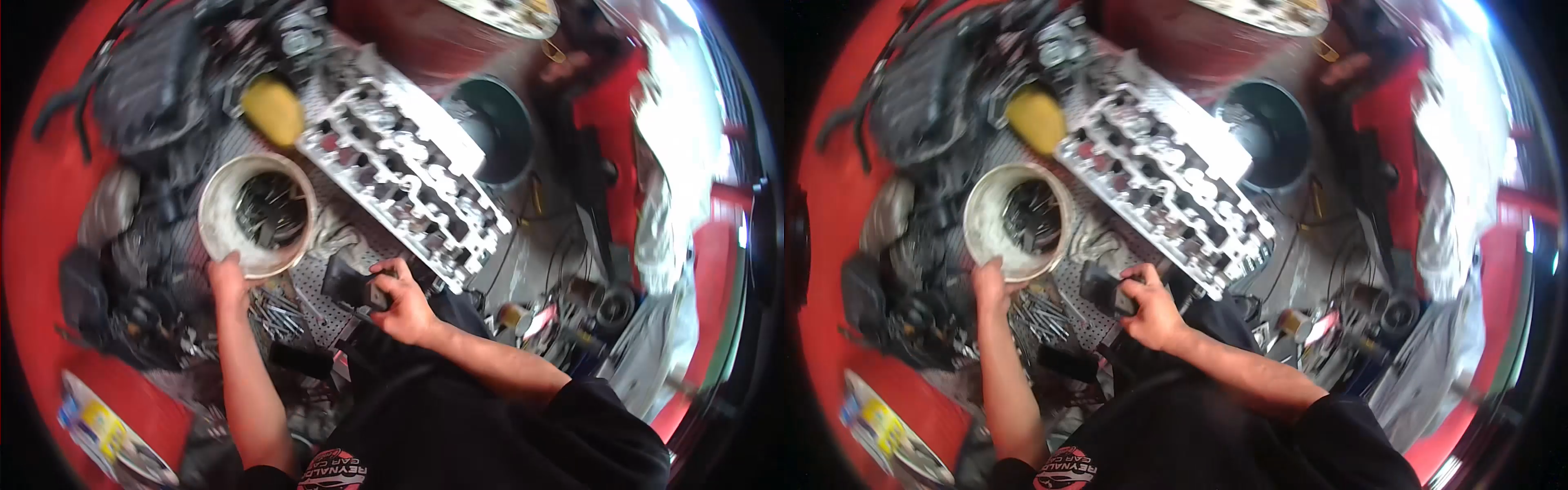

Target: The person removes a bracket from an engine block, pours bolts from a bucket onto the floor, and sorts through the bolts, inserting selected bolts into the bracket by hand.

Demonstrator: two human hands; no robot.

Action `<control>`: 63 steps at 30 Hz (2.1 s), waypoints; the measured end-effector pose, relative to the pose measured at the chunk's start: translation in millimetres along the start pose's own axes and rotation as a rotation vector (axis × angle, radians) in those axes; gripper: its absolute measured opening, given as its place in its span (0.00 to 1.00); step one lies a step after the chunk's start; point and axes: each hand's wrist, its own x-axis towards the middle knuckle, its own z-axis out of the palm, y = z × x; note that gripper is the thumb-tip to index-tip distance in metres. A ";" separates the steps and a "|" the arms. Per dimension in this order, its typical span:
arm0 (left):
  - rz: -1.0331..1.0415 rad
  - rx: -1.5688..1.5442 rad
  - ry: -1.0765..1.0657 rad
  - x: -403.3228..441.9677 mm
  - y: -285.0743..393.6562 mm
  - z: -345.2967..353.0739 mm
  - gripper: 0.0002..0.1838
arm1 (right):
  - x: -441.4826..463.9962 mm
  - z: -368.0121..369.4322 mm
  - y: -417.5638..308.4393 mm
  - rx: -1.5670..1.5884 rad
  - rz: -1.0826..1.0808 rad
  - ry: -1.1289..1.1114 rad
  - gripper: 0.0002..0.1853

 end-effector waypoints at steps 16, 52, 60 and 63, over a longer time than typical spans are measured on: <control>-0.114 -0.321 -0.062 -150.5 61.0 -3.2 0.27 | -237.6 -140.3 -0.9 -0.020 0.100 0.669 0.16; 0.033 1.178 -0.939 -407.6 -154.4 692.9 0.12 | -462.0 -259.0 238.8 0.539 1.135 2.419 0.17; 0.106 1.633 -1.018 -530.0 -367.3 826.2 0.17 | -512.4 -261.8 396.2 0.808 1.498 2.464 0.21; 0.280 1.782 -1.179 -569.9 -469.5 878.9 0.20 | -547.4 -281.9 457.2 0.845 1.670 2.316 0.22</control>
